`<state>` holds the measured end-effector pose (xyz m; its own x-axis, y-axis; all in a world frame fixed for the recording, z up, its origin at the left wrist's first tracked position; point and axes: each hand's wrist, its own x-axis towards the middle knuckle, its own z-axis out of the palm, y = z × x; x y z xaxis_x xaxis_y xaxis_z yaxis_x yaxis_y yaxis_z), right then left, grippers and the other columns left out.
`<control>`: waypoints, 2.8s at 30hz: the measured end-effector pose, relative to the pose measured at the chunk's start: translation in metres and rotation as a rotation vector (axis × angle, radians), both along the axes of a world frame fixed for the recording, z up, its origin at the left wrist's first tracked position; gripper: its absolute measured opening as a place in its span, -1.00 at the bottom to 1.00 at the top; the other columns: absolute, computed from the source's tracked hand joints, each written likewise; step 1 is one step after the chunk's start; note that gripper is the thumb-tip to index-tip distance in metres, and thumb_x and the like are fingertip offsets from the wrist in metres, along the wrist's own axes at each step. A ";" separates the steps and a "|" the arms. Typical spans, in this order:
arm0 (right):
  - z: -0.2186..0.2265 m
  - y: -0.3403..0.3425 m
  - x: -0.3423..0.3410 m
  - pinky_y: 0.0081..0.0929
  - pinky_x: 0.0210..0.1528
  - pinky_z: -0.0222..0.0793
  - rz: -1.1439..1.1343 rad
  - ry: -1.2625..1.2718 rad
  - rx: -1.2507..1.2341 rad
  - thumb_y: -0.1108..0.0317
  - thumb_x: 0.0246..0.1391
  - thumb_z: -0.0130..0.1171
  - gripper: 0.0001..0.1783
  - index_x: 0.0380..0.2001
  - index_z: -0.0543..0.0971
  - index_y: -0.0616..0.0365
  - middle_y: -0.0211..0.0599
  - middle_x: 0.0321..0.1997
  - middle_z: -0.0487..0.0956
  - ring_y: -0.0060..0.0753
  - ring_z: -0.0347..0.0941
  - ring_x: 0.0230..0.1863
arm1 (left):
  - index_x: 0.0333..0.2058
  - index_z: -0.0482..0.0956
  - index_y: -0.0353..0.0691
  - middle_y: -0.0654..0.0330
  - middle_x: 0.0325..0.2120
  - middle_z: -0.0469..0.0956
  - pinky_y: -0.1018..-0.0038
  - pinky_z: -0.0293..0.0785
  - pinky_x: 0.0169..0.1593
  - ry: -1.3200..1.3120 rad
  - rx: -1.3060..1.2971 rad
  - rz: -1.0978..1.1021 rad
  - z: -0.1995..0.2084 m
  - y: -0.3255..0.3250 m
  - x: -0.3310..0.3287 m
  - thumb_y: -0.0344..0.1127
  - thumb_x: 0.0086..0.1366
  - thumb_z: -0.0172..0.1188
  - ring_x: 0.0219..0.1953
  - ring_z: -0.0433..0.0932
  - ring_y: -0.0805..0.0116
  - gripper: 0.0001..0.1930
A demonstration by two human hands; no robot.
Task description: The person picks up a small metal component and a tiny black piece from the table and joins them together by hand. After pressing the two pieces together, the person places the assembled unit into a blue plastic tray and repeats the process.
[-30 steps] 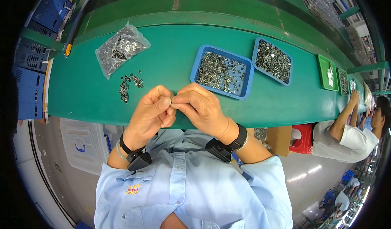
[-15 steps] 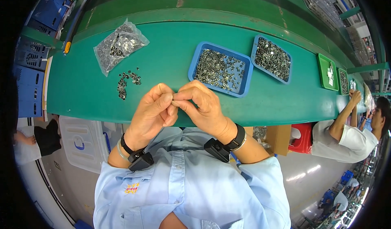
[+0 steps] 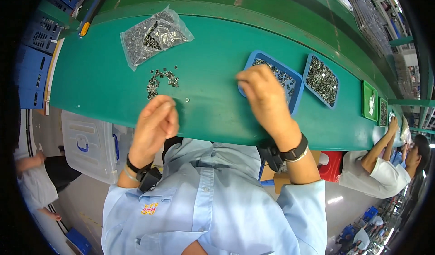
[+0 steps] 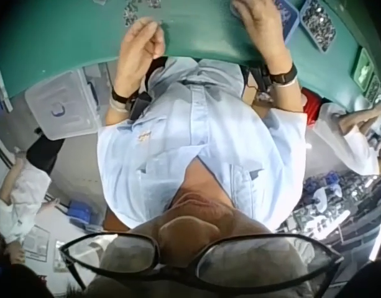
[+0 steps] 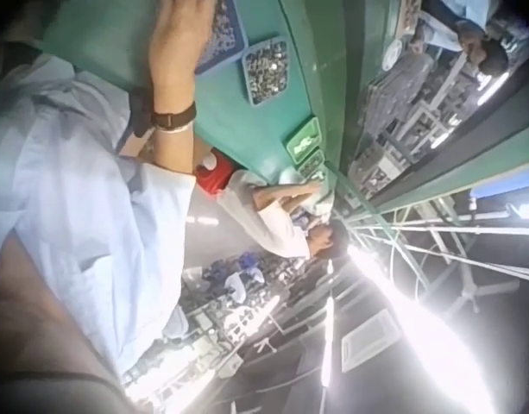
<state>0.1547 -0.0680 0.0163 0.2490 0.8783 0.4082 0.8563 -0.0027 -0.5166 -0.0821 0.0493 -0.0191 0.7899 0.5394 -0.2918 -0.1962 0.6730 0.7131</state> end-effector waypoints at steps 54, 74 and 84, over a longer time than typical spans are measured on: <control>-0.016 -0.024 -0.035 -0.45 -0.38 0.39 0.048 0.238 0.248 0.51 -0.14 0.28 -0.78 -0.35 0.51 0.11 -0.29 -0.40 0.50 -0.29 0.46 -0.37 | -0.33 0.41 -0.20 0.27 -0.63 0.45 0.66 0.15 -0.64 -0.009 0.008 -0.161 0.017 -0.040 0.073 -0.22 0.33 0.04 -0.68 0.32 0.59 -0.83; -0.010 -0.029 -0.033 -0.43 -0.31 0.36 0.022 0.138 0.209 0.51 -0.11 0.27 -0.83 -0.38 0.53 0.09 -0.31 -0.37 0.53 -0.27 0.45 -0.33 | -0.34 0.40 -0.20 0.24 -0.62 0.45 0.62 0.12 -0.64 -0.013 0.015 -0.147 0.024 -0.043 0.076 -0.23 0.33 0.03 -0.69 0.31 0.56 -0.83; -0.006 -0.031 -0.039 -0.46 -0.26 0.36 0.104 0.578 0.293 0.48 -0.06 0.25 -0.85 -0.36 0.54 0.12 -0.33 -0.36 0.55 -0.34 0.45 -0.33 | -0.33 0.41 -0.17 0.22 -0.55 0.50 0.58 0.12 -0.66 -0.344 -0.285 -0.244 0.016 -0.047 0.073 -0.23 0.32 0.04 -0.73 0.25 0.52 -0.85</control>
